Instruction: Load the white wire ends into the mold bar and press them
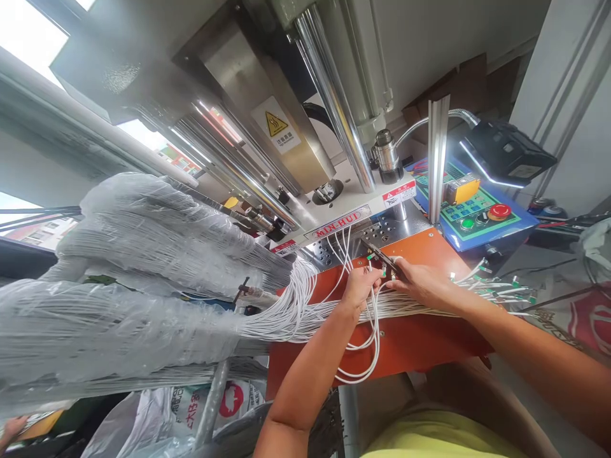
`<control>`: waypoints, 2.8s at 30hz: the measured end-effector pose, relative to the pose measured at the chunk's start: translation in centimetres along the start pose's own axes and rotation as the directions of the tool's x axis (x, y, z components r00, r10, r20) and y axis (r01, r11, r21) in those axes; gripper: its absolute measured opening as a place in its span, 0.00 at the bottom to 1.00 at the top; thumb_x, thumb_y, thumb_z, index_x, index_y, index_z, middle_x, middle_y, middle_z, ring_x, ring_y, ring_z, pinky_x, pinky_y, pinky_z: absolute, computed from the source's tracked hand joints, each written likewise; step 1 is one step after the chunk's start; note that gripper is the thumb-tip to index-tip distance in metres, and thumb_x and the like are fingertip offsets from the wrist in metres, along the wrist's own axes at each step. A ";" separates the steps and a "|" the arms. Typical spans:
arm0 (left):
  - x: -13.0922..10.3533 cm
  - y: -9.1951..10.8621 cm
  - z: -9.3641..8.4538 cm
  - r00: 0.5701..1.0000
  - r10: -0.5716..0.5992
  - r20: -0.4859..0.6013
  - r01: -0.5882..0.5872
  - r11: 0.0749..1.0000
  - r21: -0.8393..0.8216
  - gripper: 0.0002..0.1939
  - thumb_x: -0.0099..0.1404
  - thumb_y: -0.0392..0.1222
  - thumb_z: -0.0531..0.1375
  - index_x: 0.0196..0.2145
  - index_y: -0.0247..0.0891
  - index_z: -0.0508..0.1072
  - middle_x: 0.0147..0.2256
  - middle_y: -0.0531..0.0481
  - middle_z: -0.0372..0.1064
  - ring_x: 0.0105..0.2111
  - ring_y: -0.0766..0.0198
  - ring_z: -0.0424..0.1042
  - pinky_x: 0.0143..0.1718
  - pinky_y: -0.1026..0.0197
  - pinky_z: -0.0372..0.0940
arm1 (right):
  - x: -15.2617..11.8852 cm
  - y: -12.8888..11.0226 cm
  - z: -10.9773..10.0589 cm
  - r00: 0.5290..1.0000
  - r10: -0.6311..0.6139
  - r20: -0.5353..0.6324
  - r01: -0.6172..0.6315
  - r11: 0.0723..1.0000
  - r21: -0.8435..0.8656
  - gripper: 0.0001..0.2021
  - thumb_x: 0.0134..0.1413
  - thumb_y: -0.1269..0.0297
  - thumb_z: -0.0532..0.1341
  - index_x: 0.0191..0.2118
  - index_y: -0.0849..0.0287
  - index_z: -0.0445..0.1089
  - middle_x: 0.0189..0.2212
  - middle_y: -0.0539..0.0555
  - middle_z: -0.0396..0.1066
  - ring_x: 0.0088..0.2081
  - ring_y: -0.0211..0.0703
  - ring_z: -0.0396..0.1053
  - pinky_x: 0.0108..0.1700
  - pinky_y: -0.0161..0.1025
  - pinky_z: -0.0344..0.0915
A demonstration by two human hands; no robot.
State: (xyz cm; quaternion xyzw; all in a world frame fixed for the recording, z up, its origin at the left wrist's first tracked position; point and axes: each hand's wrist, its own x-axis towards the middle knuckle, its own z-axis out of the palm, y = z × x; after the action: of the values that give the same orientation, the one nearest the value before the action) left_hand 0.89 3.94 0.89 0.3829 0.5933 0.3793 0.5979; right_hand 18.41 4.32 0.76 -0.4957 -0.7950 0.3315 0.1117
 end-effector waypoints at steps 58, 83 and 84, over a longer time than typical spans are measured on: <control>0.2 4.1 -1.1 0.933 0.357 -0.047 -0.360 0.930 -0.072 0.17 0.61 0.54 0.61 0.42 0.40 0.72 0.25 0.58 0.61 0.15 0.77 0.46 0.17 0.70 0.53 | 0.3 -0.5 0.7 0.996 0.056 -0.066 -0.062 0.994 -0.088 0.21 0.59 0.49 0.52 0.52 0.56 0.54 0.37 0.58 0.74 0.39 0.57 0.73 0.32 0.40 0.55; 2.8 -0.6 -3.2 0.840 0.539 0.058 -0.506 0.740 0.443 0.04 0.57 0.37 0.65 0.32 0.38 0.79 0.32 0.49 0.78 0.33 0.64 0.76 0.40 0.62 0.70 | 0.0 -0.8 0.0 0.998 0.053 -0.019 -0.053 0.999 -0.009 0.14 0.61 0.51 0.49 0.45 0.55 0.56 0.36 0.57 0.74 0.37 0.52 0.72 0.32 0.39 0.56; 2.9 -0.7 -3.2 0.834 0.547 0.064 -0.514 0.731 0.449 0.04 0.57 0.38 0.65 0.32 0.39 0.79 0.32 0.49 0.78 0.33 0.65 0.76 0.40 0.62 0.70 | 0.0 -0.8 0.0 0.998 0.055 -0.016 -0.055 0.998 -0.013 0.14 0.61 0.51 0.49 0.45 0.55 0.56 0.36 0.57 0.74 0.37 0.52 0.72 0.32 0.39 0.56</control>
State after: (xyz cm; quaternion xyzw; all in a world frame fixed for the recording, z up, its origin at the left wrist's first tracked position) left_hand -2.31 6.34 -0.94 0.6494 0.5513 0.4003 0.3378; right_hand 17.82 4.12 1.26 -0.5205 -0.7823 0.3255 0.1055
